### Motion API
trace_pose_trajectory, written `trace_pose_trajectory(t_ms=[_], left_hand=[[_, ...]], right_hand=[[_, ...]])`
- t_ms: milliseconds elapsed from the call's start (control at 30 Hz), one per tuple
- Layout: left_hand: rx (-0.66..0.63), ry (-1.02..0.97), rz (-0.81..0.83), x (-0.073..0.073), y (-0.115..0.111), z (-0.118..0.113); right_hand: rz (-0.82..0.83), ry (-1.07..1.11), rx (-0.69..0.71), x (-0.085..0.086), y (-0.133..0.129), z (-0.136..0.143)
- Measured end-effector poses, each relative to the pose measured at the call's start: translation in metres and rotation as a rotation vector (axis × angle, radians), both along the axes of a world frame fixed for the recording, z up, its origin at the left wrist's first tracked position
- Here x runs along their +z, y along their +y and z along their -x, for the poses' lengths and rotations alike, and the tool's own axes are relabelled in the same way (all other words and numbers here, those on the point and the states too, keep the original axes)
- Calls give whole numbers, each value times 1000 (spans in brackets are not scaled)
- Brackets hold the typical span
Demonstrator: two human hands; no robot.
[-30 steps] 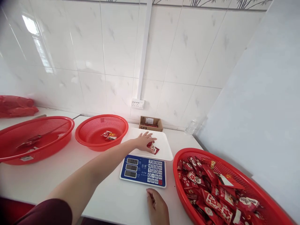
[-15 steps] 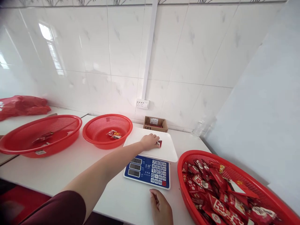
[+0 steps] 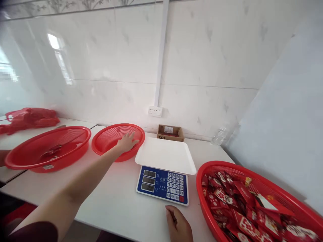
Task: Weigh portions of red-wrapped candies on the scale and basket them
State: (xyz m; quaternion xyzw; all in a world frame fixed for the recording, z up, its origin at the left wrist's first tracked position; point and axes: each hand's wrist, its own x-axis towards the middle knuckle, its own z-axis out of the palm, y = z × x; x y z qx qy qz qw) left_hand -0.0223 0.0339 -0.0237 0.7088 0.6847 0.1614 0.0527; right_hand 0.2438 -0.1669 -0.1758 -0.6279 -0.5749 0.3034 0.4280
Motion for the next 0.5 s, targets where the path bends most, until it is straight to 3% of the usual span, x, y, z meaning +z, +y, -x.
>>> trace_pose_trajectory(t_ms=[67,133,267,367,433,500], left_hand=[[-59,42,-86,-12,-17,3],[-194,23,-308,-28,-37,-2],[-473,-192,-656,-69,-76,-24],[-632,-316,-648,-96,-101,-44],[-714,-383,-587,-107,-114,-56],[-794,-434,-537,-114,-124,-63]], right_hand=[[-21,-19,13,2,0,2],[-55,-34,14,2,-1,6],[-107,-59,9,12,-5,14],[-186,-110,55,47,-14,9],[-254,-218,67,85,-21,-5],[-278,-328,-9,122,-23,-31]])
